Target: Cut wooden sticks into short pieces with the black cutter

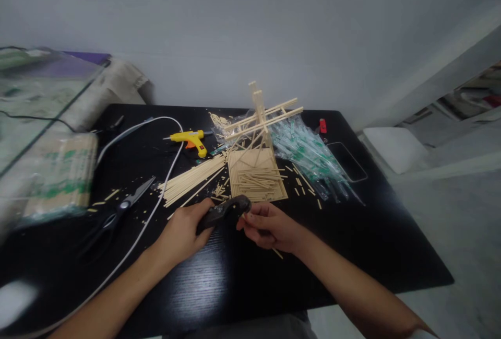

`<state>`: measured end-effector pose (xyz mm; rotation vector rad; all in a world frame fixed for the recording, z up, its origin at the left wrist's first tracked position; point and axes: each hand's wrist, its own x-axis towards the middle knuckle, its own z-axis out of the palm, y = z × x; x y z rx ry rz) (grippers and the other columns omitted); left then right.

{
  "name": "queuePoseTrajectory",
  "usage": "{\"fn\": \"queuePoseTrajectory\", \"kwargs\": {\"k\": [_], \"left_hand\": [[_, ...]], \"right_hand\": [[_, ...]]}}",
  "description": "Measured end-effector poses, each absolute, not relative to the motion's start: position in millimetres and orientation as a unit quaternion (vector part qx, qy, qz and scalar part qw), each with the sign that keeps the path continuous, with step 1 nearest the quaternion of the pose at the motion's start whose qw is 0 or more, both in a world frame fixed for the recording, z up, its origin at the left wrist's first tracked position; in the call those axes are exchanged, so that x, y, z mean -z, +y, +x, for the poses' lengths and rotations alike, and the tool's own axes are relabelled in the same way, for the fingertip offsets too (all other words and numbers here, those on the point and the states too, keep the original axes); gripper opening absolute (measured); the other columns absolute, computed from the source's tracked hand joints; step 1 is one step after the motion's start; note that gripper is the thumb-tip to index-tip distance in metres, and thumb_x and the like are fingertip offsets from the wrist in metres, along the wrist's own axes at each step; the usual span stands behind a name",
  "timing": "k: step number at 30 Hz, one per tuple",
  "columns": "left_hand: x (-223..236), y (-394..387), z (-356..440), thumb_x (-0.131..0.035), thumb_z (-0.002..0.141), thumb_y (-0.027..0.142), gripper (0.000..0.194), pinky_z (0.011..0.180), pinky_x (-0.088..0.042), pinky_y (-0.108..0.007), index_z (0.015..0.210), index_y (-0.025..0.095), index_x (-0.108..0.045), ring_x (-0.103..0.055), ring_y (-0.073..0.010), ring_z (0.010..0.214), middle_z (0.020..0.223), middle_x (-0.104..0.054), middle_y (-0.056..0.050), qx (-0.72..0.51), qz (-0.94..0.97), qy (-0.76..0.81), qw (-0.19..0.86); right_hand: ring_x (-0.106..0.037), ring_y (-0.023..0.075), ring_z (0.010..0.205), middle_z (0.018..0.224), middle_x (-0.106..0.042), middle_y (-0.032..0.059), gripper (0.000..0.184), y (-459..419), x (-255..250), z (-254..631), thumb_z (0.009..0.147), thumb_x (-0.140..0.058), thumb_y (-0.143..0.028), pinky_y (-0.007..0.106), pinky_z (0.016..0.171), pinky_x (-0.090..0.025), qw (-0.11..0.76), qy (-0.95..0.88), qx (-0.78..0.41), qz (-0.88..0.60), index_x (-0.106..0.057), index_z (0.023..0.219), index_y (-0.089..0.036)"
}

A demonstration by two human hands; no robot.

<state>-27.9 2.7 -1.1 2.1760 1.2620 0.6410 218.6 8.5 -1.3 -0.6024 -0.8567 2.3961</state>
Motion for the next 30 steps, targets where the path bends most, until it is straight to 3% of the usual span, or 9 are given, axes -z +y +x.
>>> {"fn": "queuePoseTrajectory", "kwargs": {"k": [7,24,30], "left_hand": [[3.9,3.2,-27.8,-0.054,0.082,0.010,0.016,0.063,-0.047,-0.024,0.092,0.021,-0.060,-0.066,-0.0158,0.068,0.077,-0.068,0.000,-0.239,0.795,0.486,0.275],[0.4,4.0,-29.2,-0.054,0.078,0.009,0.033,0.079,-0.054,-0.031,0.108,0.020,-0.063,-0.070,-0.0209,0.088,0.096,-0.074,-0.005,-0.237,0.800,0.472,0.286],[-0.8,3.7,-28.9,-0.053,0.079,0.008,0.026,0.071,-0.052,-0.028,0.100,0.021,-0.061,-0.069,-0.0188,0.078,0.087,-0.072,-0.002,-0.232,0.803,0.470,0.284]], "right_hand": [[-0.042,0.0037,0.036,0.069,-0.069,-0.0016,0.032,5.6,3.9,213.8,0.083,-0.082,-0.035,0.014,0.029,-0.022,0.351,-0.358,-0.821,-0.275,-0.055,0.081,-0.018],[-0.032,0.0011,0.034,0.063,-0.066,-0.0018,0.033,7.2,-2.1,216.0,0.088,-0.076,-0.044,0.016,0.032,-0.018,0.322,-0.395,-0.818,-0.267,-0.064,0.086,-0.014],[-0.029,0.0009,0.034,0.061,-0.065,-0.0015,0.033,7.8,-3.8,215.8,0.088,-0.075,-0.043,0.017,0.033,-0.015,0.330,-0.393,-0.816,-0.267,-0.065,0.085,-0.012]]}}
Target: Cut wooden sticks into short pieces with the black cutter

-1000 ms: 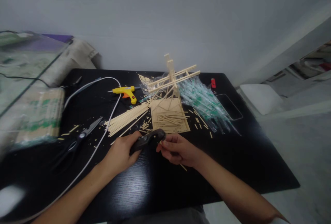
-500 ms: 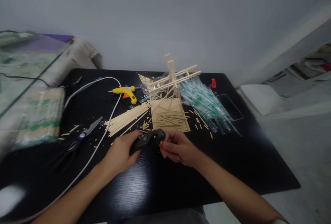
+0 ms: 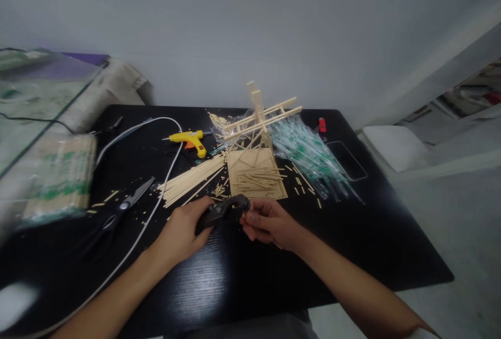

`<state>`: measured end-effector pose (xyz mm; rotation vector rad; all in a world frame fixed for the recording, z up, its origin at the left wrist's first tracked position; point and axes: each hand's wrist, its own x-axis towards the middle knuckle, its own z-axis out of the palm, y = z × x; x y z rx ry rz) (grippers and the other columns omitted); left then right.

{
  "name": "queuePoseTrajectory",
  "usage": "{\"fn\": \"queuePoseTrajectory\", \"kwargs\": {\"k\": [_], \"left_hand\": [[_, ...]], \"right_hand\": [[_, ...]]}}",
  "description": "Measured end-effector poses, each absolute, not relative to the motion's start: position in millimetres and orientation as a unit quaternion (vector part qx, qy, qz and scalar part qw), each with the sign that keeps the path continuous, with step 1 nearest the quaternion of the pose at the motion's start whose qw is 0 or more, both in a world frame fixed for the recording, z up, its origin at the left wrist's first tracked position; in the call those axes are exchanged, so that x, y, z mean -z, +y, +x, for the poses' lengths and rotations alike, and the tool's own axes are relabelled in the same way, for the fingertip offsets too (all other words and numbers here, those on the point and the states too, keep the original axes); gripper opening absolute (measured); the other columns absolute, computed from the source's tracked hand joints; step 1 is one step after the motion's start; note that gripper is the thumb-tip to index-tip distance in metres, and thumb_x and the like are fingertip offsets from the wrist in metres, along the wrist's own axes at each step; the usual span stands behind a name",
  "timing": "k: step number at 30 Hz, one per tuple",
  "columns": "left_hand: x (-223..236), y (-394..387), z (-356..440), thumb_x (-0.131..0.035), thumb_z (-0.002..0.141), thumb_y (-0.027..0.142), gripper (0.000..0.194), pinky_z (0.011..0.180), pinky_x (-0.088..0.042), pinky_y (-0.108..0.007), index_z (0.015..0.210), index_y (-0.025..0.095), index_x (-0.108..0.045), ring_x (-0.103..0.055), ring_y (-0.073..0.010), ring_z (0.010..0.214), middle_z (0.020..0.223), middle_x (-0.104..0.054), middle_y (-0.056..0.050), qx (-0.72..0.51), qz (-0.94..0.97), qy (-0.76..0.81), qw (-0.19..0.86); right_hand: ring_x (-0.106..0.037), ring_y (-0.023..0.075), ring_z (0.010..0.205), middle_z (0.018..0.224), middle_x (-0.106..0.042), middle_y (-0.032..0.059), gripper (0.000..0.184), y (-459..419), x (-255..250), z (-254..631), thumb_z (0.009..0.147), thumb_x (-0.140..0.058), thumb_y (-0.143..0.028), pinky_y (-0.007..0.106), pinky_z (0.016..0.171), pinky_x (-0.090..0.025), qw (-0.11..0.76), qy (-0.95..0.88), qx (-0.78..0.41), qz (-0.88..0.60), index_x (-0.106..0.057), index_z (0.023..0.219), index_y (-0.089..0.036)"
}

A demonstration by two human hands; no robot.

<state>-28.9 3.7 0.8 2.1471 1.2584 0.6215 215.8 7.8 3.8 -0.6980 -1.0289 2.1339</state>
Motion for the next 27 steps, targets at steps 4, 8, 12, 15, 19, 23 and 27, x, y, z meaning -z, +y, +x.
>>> {"fn": "queuePoseTrajectory", "kwargs": {"k": [4,8,12,15,19,23,27], "left_hand": [[-2.2,3.4,-28.2,-0.053,0.080,0.009,0.015,0.061,-0.046,-0.024,0.087,0.022,-0.056,-0.066,-0.0166,0.068,0.077,-0.068,0.000,-0.213,0.796,0.491,0.282],[-2.5,3.7,-28.6,-0.053,0.083,0.013,0.010,0.060,-0.043,-0.024,0.083,0.023,-0.053,-0.064,-0.0161,0.065,0.074,-0.066,0.001,-0.190,0.791,0.508,0.283],[-0.6,4.2,-30.4,-0.054,0.085,0.016,0.008,0.059,-0.042,-0.024,0.082,0.023,-0.052,-0.062,-0.0161,0.061,0.071,-0.065,0.001,-0.176,0.788,0.519,0.282],[0.8,4.7,-30.6,-0.055,0.086,0.018,0.008,0.059,-0.041,-0.025,0.080,0.022,-0.052,-0.061,-0.0159,0.060,0.068,-0.064,0.002,-0.171,0.782,0.525,0.289],[-1.0,6.9,-26.6,-0.055,0.090,0.025,0.010,0.062,-0.042,-0.026,0.081,0.021,-0.057,-0.062,-0.0167,0.064,0.070,-0.065,0.000,-0.189,0.757,0.537,0.320],[-5.1,10.0,-22.5,-0.058,0.091,0.048,0.036,0.050,-0.036,-0.024,0.070,0.019,-0.055,-0.049,-0.0127,0.050,0.056,-0.053,0.003,-0.233,0.622,0.566,0.488],[-6.3,9.2,-21.8,-0.069,0.081,0.057,0.049,0.036,-0.019,-0.021,0.059,0.021,-0.044,-0.027,-0.0060,0.037,0.044,-0.035,0.008,-0.222,0.427,0.531,0.698]], "right_hand": [[-0.028,0.0008,0.034,0.060,-0.062,-0.0029,0.033,7.6,-3.3,215.8,0.089,-0.075,-0.044,0.017,0.034,-0.014,0.335,-0.392,-0.812,-0.274,-0.064,0.085,-0.013],[-0.028,0.0009,0.034,0.060,-0.061,-0.0036,0.034,7.5,-0.5,215.3,0.089,-0.075,-0.045,0.016,0.034,-0.014,0.345,-0.396,-0.797,-0.298,-0.063,0.084,-0.014],[-0.027,0.0007,0.034,0.060,-0.061,-0.0040,0.032,8.2,1.1,214.6,0.089,-0.075,-0.044,0.016,0.033,-0.015,0.352,-0.386,-0.794,-0.310,-0.063,0.085,-0.014],[-0.029,0.0007,0.034,0.060,-0.061,-0.0038,0.033,8.6,0.4,214.0,0.089,-0.074,-0.045,0.016,0.032,-0.015,0.348,-0.387,-0.793,-0.316,-0.064,0.085,-0.014],[-0.028,0.0004,0.032,0.061,-0.062,-0.0040,0.034,8.3,0.4,213.1,0.090,-0.073,-0.046,0.016,0.030,-0.015,0.340,-0.374,-0.806,-0.307,-0.067,0.086,-0.013],[-0.030,0.0004,0.032,0.064,-0.065,-0.0034,0.033,8.4,3.2,213.0,0.091,-0.071,-0.046,0.016,0.030,-0.017,0.336,-0.367,-0.815,-0.297,-0.069,0.089,-0.013],[-0.030,0.0004,0.031,0.065,-0.066,-0.0034,0.031,8.5,5.2,213.2,0.092,-0.071,-0.044,0.016,0.029,-0.017,0.336,-0.358,-0.821,-0.290,-0.068,0.090,-0.014]]}}
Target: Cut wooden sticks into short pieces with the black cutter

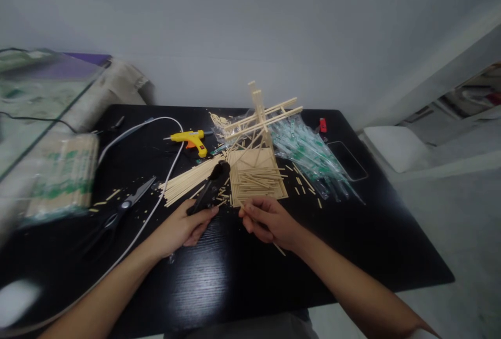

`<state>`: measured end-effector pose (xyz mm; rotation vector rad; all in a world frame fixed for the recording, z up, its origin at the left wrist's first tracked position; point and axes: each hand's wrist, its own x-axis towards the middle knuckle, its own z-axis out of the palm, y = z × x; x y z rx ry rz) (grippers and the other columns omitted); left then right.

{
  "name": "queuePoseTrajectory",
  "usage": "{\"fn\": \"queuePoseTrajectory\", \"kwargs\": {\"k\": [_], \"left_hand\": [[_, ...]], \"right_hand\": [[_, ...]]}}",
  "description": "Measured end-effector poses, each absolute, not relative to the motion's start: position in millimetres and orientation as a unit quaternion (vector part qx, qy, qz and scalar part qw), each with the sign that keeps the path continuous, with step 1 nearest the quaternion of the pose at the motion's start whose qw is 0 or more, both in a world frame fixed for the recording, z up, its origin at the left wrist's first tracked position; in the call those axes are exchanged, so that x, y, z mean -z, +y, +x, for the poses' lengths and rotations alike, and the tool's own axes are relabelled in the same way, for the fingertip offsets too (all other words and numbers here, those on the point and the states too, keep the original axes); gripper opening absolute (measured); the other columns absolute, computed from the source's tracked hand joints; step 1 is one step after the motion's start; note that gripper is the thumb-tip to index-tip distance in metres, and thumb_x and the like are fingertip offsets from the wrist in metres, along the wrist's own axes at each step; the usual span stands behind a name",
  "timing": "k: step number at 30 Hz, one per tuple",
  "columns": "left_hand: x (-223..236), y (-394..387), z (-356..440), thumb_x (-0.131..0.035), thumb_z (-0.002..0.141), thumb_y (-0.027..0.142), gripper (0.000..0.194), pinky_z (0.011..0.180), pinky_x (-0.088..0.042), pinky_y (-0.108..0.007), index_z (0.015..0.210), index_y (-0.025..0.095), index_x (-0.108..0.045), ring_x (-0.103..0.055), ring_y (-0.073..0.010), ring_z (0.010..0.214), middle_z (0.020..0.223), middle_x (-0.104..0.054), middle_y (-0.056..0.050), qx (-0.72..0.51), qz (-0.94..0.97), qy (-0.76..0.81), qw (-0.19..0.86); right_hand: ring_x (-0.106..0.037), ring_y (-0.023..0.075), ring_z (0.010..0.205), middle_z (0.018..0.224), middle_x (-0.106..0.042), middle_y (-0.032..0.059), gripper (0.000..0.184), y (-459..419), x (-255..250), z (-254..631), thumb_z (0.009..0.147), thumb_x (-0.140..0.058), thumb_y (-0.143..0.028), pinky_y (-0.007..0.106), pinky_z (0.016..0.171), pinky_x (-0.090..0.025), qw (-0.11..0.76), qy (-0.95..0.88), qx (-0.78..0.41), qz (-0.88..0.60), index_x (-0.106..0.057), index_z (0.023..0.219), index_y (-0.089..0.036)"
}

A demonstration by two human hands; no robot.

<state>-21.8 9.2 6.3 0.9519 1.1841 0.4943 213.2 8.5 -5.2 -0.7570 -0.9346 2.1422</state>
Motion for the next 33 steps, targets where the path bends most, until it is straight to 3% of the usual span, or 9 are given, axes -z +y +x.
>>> {"fn": "queuePoseTrajectory", "kwargs": {"k": [2,6,11,14,17,20,24,27,33], "left_hand": [[-6,7,-21,-0.074,0.077,0.054,0.047,0.035,-0.019,-0.019,0.061,0.020,-0.047,-0.026,-0.0048,0.036,0.044,-0.036,0.009,-0.230,0.391,0.513,0.729],[-6,4,-17,-0.075,0.078,0.055,0.043,0.035,-0.021,-0.018,0.069,0.017,-0.055,-0.025,-0.0041,0.036,0.042,-0.036,0.010,-0.254,0.388,0.497,0.733],[-9,7,-14,-0.077,0.075,0.057,0.045,0.036,-0.023,-0.018,0.082,0.015,-0.063,-0.028,-0.0043,0.035,0.041,-0.037,0.011,-0.330,0.405,0.518,0.678],[-9,8,-12,-0.080,0.071,0.059,0.051,0.036,-0.025,-0.019,0.091,0.014,-0.066,-0.030,-0.0053,0.035,0.042,-0.038,0.011,-0.347,0.416,0.539,0.646],[-8,7,-11,-0.079,0.071,0.061,0.053,0.037,-0.026,-0.019,0.091,0.014,-0.068,-0.032,-0.0062,0.037,0.043,-0.040,0.010,-0.341,0.433,0.544,0.632],[-8,4,-12,-0.076,0.075,0.061,0.052,0.038,-0.026,-0.020,0.093,0.013,-0.070,-0.032,-0.0063,0.038,0.045,-0.039,0.009,-0.349,0.446,0.530,0.632],[-9,3,-15,-0.073,0.080,0.057,0.050,0.042,-0.028,-0.021,0.101,0.012,-0.073,-0.035,-0.0073,0.043,0.050,-0.039,0.008,-0.365,0.473,0.514,0.615],[-10,3,-14,-0.075,0.079,0.052,0.043,0.044,-0.030,-0.022,0.098,0.013,-0.075,-0.040,-0.0084,0.046,0.053,-0.045,0.006,-0.369,0.505,0.545,0.559],[-12,2,-11,-0.071,0.081,0.052,0.038,0.050,-0.038,-0.023,0.072,0.015,-0.069,-0.044,-0.0099,0.047,0.047,-0.049,0.004,-0.354,0.549,0.566,0.503]], "right_hand": [[-0.030,0.0005,0.031,0.066,-0.066,-0.0037,0.030,8,4,213,0.092,-0.070,-0.044,0.015,0.028,-0.017,0.337,-0.358,-0.821,-0.291,-0.068,0.093,-0.014],[-0.038,0.0021,0.032,0.073,-0.070,-0.0047,0.031,8,2,213,0.093,-0.070,-0.037,0.013,0.029,-0.024,0.341,-0.374,-0.812,-0.290,-0.063,0.118,-0.021],[-0.071,0.0147,0.056,0.081,-0.074,0.0041,0.024,8,5,211,0.091,-0.067,-0.035,0.020,0.045,-0.050,0.291,-0.353,-0.851,-0.257,-0.067,0.102,-0.014],[-0.077,0.0210,0.072,0.088,-0.078,0.0103,0.025,7,9,210,0.088,-0.068,-0.032,0.027,0.058,-0.057,0.261,-0.317,-0.884,-0.223,-0.067,0.101,-0.012],[-0.077,0.0202,0.075,0.090,-0.078,0.0104,0.028,6,9,210,0.087,-0.072,-0.035,0.026,0.061,-0.056,0.258,-0.330,-0.879,-0.226,-0.066,0.103,-0.012],[-0.074,0.0169,0.065,0.078,-0.076,0.0065,0.037,5,7,210,0.089,-0.072,-0.048,0.024,0.056,-0.053,0.244,-0.385,-0.854,-0.250,-0.066,0.097,-0.013],[-0.053,0.0087,0.041,0.051,-0.059,-0.0048,0.045,3,4,209,0.091,-0.066,-0.056,0.020,0.046,-0.041,0.196,-0.506,-0.782,-0.306,-0.068,0.082,-0.012],[-0.045,0.0073,0.042,0.046,-0.051,-0.0070,0.046,1,3,206,0.091,-0.067,-0.056,0.020,0.046,-0.035,0.167,-0.600,-0.703,-0.345,-0.070,0.074,-0.013],[-0.053,0.0108,0.056,0.060,-0.065,-0.0004,0.044,-1,-4,206,0.093,-0.066,-0.052,0.023,0.056,-0.036,0.170,-0.716,-0.556,-0.386,-0.075,0.072,-0.014]]}}
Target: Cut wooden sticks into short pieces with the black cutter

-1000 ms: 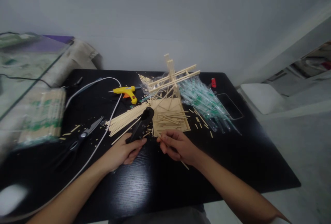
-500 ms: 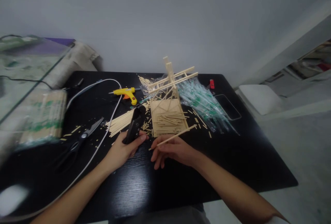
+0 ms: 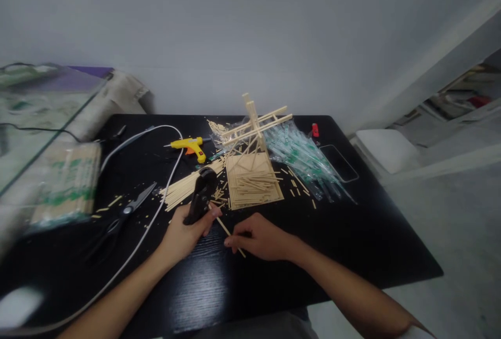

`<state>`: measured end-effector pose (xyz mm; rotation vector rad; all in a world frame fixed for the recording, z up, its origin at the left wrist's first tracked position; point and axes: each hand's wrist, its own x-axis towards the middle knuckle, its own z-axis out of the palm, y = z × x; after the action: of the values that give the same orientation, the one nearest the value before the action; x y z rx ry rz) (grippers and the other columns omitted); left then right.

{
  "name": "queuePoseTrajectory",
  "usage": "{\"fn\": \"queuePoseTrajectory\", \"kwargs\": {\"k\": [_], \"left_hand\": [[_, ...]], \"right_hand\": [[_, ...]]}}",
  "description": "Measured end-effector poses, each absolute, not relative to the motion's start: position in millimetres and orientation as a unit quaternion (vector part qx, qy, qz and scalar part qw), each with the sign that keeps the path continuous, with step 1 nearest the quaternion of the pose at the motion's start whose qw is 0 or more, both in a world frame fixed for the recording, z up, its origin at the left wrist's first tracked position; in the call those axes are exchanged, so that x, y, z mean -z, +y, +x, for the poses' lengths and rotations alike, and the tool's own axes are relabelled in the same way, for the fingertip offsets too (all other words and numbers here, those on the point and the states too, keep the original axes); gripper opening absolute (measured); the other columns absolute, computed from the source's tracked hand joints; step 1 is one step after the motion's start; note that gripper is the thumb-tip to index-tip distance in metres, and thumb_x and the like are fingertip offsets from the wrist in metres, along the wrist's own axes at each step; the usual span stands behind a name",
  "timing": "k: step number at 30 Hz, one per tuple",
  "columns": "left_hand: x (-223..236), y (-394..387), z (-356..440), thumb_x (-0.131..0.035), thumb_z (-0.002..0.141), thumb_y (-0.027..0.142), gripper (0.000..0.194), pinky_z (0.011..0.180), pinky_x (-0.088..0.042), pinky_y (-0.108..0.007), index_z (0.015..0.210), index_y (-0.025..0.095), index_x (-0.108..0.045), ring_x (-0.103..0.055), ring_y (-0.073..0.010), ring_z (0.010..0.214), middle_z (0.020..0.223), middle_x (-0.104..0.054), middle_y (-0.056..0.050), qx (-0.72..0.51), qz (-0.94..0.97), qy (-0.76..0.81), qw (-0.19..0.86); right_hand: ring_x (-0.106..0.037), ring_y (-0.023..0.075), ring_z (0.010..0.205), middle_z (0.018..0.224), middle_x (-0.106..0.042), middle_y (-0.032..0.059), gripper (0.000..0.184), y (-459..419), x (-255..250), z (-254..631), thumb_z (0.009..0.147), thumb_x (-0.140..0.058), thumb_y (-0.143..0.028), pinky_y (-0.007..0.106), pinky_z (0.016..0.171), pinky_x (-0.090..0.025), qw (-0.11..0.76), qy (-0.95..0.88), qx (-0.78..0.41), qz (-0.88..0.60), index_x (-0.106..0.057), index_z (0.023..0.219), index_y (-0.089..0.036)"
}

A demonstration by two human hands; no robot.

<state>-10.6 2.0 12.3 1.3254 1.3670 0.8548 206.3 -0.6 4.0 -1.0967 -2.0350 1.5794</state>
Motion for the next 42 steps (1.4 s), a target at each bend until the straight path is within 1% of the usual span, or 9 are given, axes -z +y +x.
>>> {"fn": "queuePoseTrajectory", "kwargs": {"k": [2,6,9,12,19,27,33,37,42], "left_hand": [[-12,3,-11,-0.070,0.081,0.055,0.042,0.048,-0.036,-0.023,0.068,0.015,-0.066,-0.044,-0.0099,0.046,0.048,-0.051,0.003,-0.361,0.533,0.567,0.513],[-9,7,-14,-0.072,0.078,0.062,0.050,0.045,-0.034,-0.022,0.061,0.016,-0.061,-0.044,-0.0097,0.046,0.051,-0.054,0.001,-0.386,0.485,0.572,0.537],[-6,8,-14,-0.072,0.077,0.062,0.052,0.047,-0.034,-0.022,0.058,0.017,-0.057,-0.044,-0.0096,0.048,0.050,-0.051,0.002,-0.385,0.491,0.575,0.528],[-4,7,-14,-0.072,0.077,0.062,0.052,0.046,-0.032,-0.021,0.058,0.017,-0.055,-0.042,-0.0092,0.049,0.052,-0.049,0.003,-0.383,0.499,0.571,0.526],[-1,7,-14,-0.070,0.079,0.063,0.051,0.048,-0.031,-0.022,0.063,0.017,-0.056,-0.040,-0.0091,0.051,0.054,-0.048,0.004,-0.380,0.509,0.567,0.525],[-4,7,-14,-0.070,0.080,0.062,0.050,0.049,-0.032,-0.022,0.065,0.017,-0.056,-0.041,-0.0095,0.051,0.056,-0.048,0.004,-0.380,0.513,0.563,0.525],[-4,7,-14,-0.070,0.081,0.060,0.047,0.051,-0.034,-0.023,0.065,0.018,-0.055,-0.042,-0.0104,0.054,0.057,-0.048,0.004,-0.386,0.523,0.566,0.507],[-9,7,-14,-0.070,0.082,0.054,0.042,0.052,-0.034,-0.024,0.065,0.019,-0.055,-0.041,-0.0105,0.052,0.054,-0.045,0.006,-0.394,0.542,0.569,0.477],[-12,7,-12,-0.069,0.083,0.049,0.038,0.054,-0.037,-0.024,0.064,0.019,-0.056,-0.046,-0.0119,0.053,0.054,-0.050,0.005,-0.392,0.572,0.560,0.454]], "right_hand": [[-0.057,0.0131,0.060,0.063,-0.068,0.0007,0.038,9,-15,220,0.092,-0.070,-0.049,0.024,0.059,-0.039,0.201,-0.736,-0.470,-0.444,-0.076,0.075,-0.015],[-0.068,0.0186,0.075,0.083,-0.076,0.0037,0.010,44,-35,270,0.091,-0.067,-0.025,0.029,0.073,-0.048,0.305,-0.717,-0.262,-0.569,-0.074,0.089,-0.018],[-0.071,0.0241,0.087,0.095,-0.077,0.0076,0.014,65,-31,302,0.084,-0.069,-0.010,0.035,0.081,-0.051,0.248,-0.727,-0.157,-0.621,-0.073,0.095,-0.018],[-0.071,0.0272,0.096,0.102,-0.077,0.0102,0.021,73,-13,313,0.082,-0.069,-0.005,0.039,0.087,-0.051,0.199,-0.756,-0.118,-0.612,-0.071,0.099,-0.018],[-0.068,0.0256,0.090,0.093,-0.074,0.0089,0.021,71,10,308,0.085,-0.066,-0.003,0.037,0.083,-0.050,0.168,-0.783,-0.112,-0.588,-0.068,0.100,-0.018],[-0.066,0.0225,0.083,0.088,-0.070,0.0090,0.017,73,-17,324,0.089,-0.056,-0.004,0.033,0.076,-0.050,0.177,-0.804,-0.123,-0.553,-0.068,0.090,-0.016],[-0.068,0.0213,0.079,0.088,-0.072,0.0063,0.015,60,-51,325,0.090,-0.060,-0.014,0.034,0.076,-0.052,0.282,-0.783,-0.109,-0.544,-0.071,0.098,-0.018],[-0.070,0.0193,0.081,0.089,-0.075,0.0029,0.018,36,-73,307,0.088,-0.066,-0.017,0.031,0.076,-0.054,0.337,-0.761,-0.180,-0.525,-0.073,0.103,-0.022],[-0.073,0.0150,0.082,0.088,-0.076,-0.0006,0.034,6,-69,259,0.081,-0.064,-0.003,0.027,0.080,-0.056,0.302,-0.754,-0.359,-0.460,-0.072,0.108,-0.022]]}}
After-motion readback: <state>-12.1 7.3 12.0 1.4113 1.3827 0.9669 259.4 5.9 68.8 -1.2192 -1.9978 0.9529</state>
